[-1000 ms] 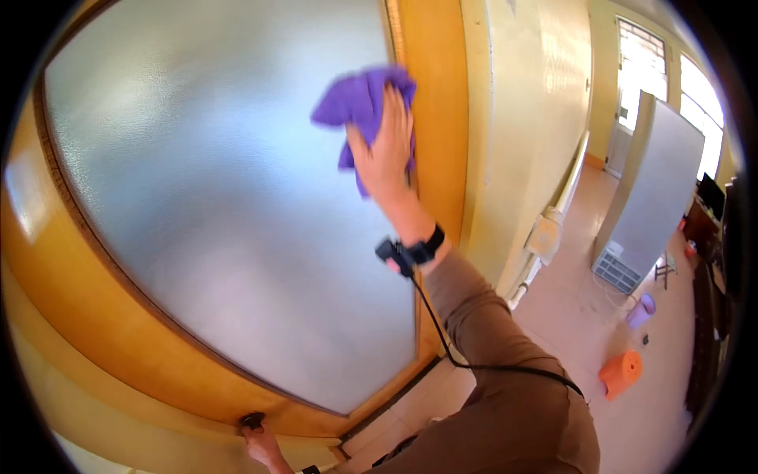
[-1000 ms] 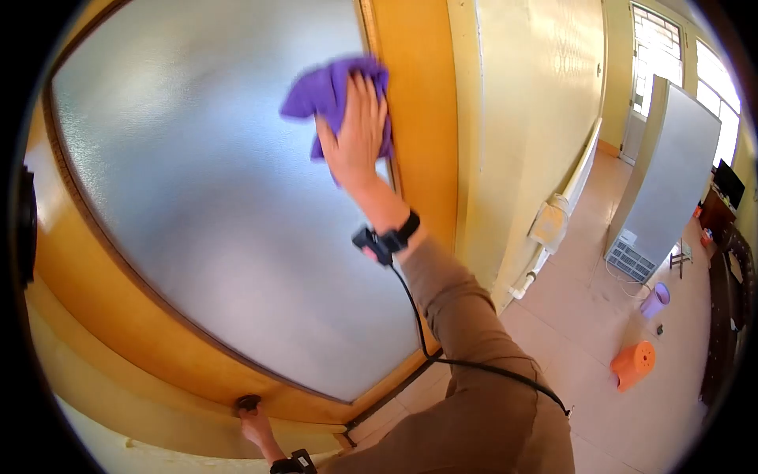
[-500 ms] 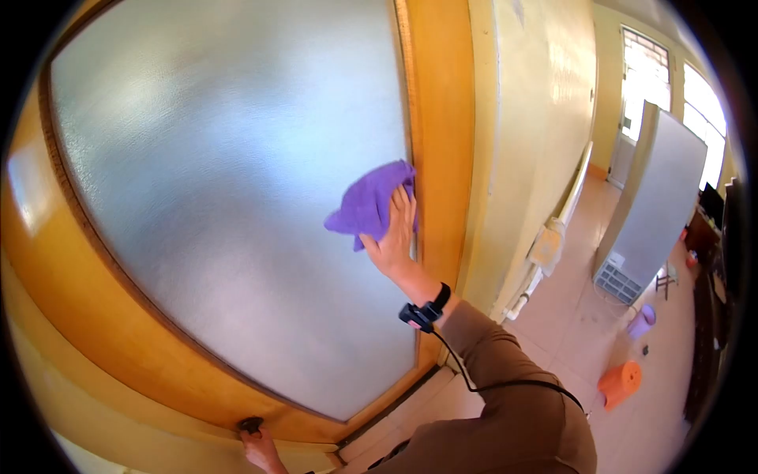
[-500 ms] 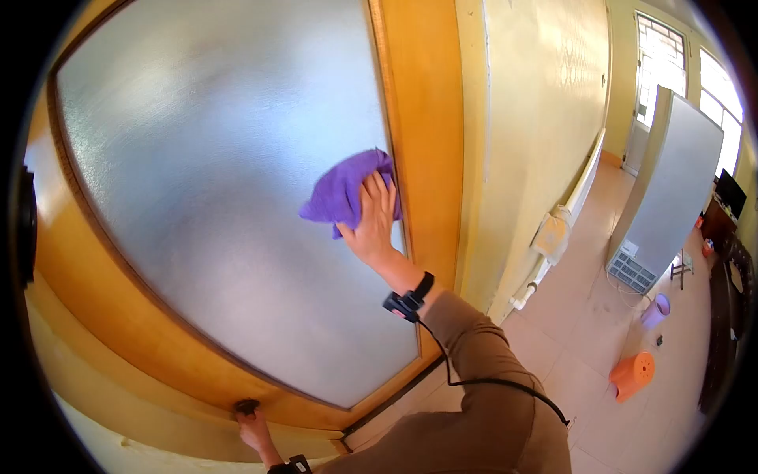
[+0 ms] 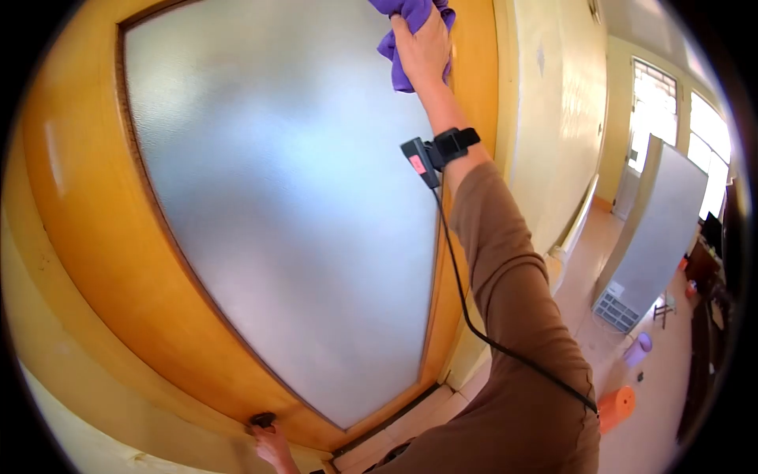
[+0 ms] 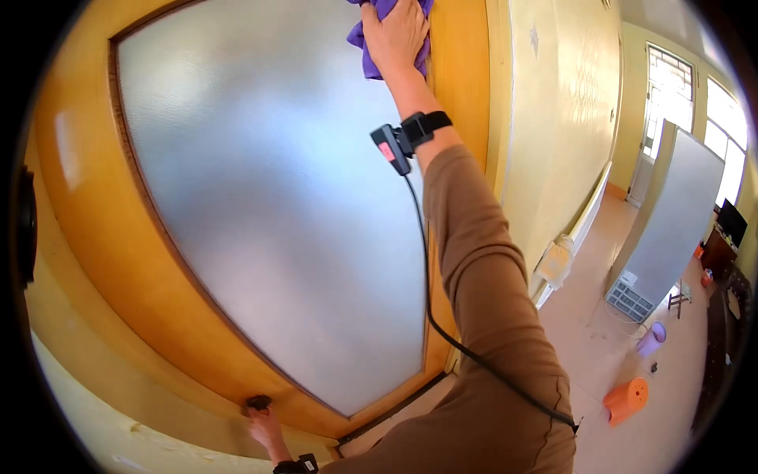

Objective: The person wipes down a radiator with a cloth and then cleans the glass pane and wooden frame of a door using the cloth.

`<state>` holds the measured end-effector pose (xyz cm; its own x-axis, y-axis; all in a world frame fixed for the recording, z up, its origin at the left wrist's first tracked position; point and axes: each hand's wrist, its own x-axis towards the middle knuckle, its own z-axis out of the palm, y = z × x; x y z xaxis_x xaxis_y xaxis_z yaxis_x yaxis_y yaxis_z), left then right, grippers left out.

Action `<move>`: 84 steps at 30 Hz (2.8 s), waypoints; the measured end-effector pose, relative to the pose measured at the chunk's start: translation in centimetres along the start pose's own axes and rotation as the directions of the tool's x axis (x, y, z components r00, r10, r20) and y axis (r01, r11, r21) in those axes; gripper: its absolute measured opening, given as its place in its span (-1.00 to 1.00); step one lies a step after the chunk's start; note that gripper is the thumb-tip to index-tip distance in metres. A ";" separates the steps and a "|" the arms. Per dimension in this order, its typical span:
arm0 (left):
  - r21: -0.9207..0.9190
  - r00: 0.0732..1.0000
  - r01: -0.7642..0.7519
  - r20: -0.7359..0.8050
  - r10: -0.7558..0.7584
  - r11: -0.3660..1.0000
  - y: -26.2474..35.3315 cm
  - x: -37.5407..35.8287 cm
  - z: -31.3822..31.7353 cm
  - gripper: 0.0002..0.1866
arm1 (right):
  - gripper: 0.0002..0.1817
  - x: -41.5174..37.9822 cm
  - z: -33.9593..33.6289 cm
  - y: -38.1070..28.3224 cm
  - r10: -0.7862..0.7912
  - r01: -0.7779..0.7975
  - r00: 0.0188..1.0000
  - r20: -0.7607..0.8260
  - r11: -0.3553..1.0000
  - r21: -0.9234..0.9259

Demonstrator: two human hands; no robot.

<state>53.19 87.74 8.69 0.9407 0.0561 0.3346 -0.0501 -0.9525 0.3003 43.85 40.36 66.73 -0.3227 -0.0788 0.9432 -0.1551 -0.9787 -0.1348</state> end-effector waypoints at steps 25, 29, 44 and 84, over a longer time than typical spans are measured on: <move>-0.150 0.912 -0.286 0.261 0.317 0.946 -3.3 1.6 -0.4 -0.35 | -0.24 -12.0 1.0 -20.9 -0.381 0.364 0.905 0.187 0.924 0.120; -0.194 0.913 -0.294 0.233 0.336 0.936 -3.4 1.5 0.1 -0.38 | -0.19 -22.2 -3.9 -19.5 -0.424 0.342 0.846 0.324 0.897 0.280; -0.246 0.919 -0.303 0.182 0.351 0.921 -3.8 1.3 0.1 -0.36 | -0.32 -7.3 3.1 -23.7 -0.523 0.468 0.845 0.117 0.827 0.311; -0.118 0.935 -0.341 0.060 0.349 0.933 -3.4 0.9 1.3 -0.43 | -0.13 -47.4 -14.2 -16.2 0.364 -0.402 0.792 0.490 0.915 -0.029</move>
<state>54.65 90.69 6.82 0.8821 -0.2982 0.3645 -0.4070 -0.8722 0.2713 48.37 62.69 19.93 0.1458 -0.5115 0.8468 -0.0389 -0.8583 -0.5117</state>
